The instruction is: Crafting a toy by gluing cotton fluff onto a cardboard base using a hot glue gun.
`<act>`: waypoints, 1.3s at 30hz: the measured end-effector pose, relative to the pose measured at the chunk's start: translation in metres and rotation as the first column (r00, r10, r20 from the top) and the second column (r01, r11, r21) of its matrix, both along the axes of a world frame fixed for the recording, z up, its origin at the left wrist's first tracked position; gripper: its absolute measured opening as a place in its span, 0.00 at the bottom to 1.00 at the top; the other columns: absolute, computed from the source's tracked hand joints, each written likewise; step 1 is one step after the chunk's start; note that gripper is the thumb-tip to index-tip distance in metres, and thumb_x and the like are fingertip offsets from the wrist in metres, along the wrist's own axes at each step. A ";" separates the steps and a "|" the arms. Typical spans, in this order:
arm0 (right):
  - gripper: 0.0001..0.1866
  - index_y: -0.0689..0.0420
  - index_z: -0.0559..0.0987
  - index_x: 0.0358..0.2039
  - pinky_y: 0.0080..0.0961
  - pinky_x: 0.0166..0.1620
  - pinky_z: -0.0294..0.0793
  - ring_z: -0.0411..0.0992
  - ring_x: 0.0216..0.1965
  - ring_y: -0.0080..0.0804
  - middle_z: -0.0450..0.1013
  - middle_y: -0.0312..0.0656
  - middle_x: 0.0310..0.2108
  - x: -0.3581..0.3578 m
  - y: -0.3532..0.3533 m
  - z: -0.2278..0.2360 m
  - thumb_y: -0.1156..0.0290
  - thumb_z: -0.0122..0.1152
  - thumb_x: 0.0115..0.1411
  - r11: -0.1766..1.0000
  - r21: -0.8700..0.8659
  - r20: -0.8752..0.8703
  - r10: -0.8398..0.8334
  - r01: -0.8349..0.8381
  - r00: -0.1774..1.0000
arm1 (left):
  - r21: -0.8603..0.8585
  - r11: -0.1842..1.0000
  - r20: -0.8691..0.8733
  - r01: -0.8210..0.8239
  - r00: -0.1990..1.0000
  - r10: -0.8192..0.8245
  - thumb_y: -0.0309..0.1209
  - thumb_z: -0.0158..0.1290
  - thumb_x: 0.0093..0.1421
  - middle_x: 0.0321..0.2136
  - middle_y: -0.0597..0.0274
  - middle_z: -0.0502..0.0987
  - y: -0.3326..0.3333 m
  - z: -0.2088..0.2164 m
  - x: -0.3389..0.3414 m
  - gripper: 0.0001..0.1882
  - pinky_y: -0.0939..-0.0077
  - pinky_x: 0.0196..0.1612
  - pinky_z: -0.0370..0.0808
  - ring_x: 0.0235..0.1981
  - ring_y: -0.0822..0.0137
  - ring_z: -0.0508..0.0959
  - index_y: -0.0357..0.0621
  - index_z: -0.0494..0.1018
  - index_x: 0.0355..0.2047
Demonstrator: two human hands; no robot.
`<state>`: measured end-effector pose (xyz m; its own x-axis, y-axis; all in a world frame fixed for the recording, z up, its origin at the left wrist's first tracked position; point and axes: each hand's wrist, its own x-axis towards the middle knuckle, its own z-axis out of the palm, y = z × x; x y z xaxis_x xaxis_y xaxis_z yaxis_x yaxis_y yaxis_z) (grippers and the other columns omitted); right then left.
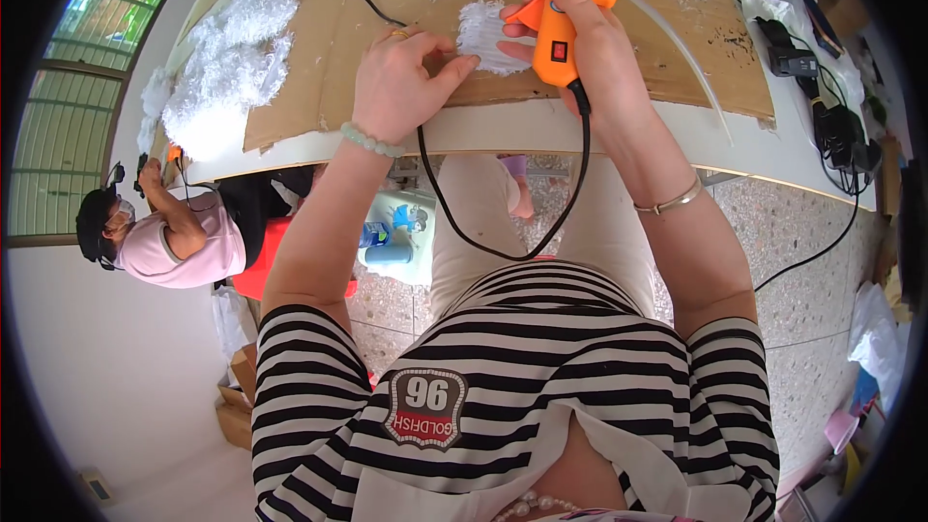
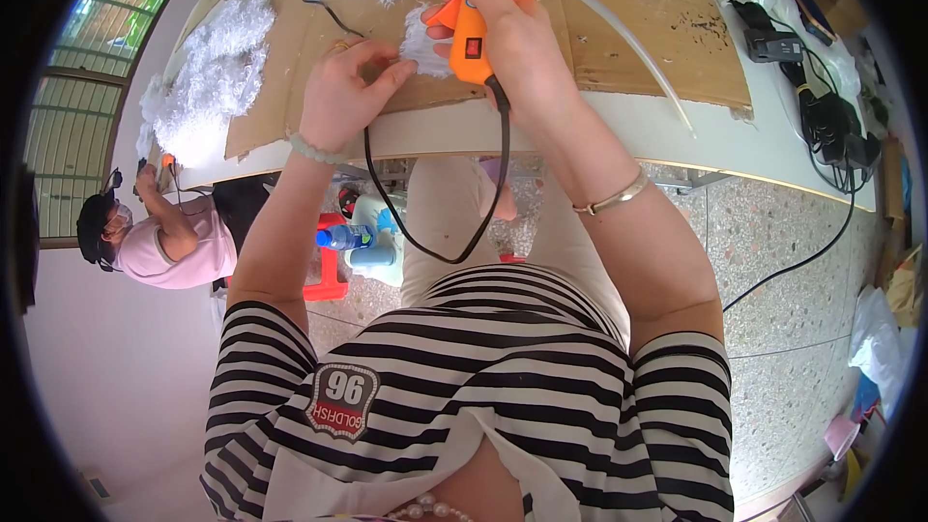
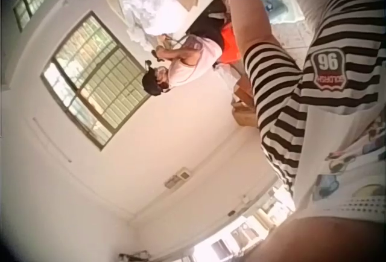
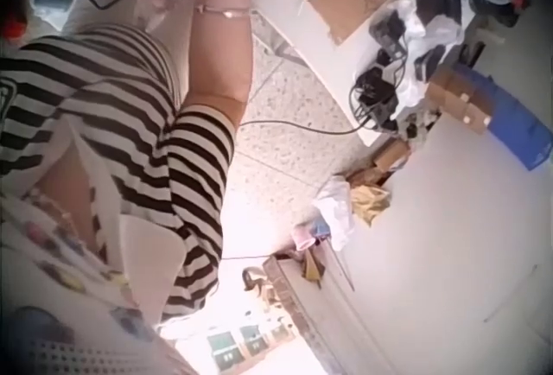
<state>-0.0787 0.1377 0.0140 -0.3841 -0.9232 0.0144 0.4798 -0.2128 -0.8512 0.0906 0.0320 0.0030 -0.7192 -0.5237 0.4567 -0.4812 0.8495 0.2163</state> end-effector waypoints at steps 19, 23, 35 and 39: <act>0.21 0.61 0.76 0.33 0.17 0.31 0.64 0.64 0.27 0.18 0.72 0.32 0.25 -0.034 0.022 -0.001 0.52 0.52 0.61 0.909 0.412 -0.733 0.371 -0.061 0.570 | 0.301 0.953 -0.143 -0.043 0.986 0.090 0.31 0.55 0.54 0.22 0.59 0.77 -0.017 -0.015 -0.007 0.10 0.79 0.30 0.71 0.24 0.72 0.75 0.36 0.77 0.31; 0.22 0.61 0.76 0.33 0.17 0.29 0.63 0.63 0.25 0.18 0.71 0.32 0.24 -0.032 0.018 -0.002 0.51 0.52 0.61 0.918 0.392 -0.758 0.357 -0.056 0.546 | 0.287 0.957 -0.146 -0.032 0.986 0.077 0.32 0.55 0.54 0.22 0.59 0.77 -0.017 -0.016 -0.006 0.10 0.79 0.30 0.71 0.24 0.72 0.75 0.36 0.77 0.31; 0.24 0.61 0.74 0.29 0.19 0.25 0.62 0.61 0.21 0.18 0.68 0.32 0.20 -0.034 0.014 -0.005 0.49 0.50 0.61 0.929 0.369 -0.831 0.336 -0.012 0.443 | 0.251 0.968 -0.144 -0.025 0.988 0.063 0.31 0.55 0.53 0.21 0.58 0.77 -0.017 -0.017 -0.009 0.10 0.78 0.29 0.71 0.23 0.71 0.75 0.36 0.76 0.30; 0.24 0.61 0.74 0.29 0.19 0.24 0.62 0.61 0.20 0.18 0.68 0.32 0.19 -0.033 0.017 -0.001 0.49 0.51 0.61 0.913 0.407 -0.821 0.368 -0.005 0.437 | 0.245 0.969 -0.145 -0.016 0.988 0.052 0.31 0.55 0.53 0.22 0.58 0.77 -0.018 -0.017 -0.009 0.09 0.78 0.29 0.71 0.23 0.71 0.76 0.36 0.77 0.31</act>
<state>-0.1120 0.1546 0.0129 -0.1506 -0.9871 -0.0549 -0.5551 0.1304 -0.8215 0.0821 0.0141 -0.0140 -0.6325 -0.6550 0.4136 -0.4556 0.7463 0.4852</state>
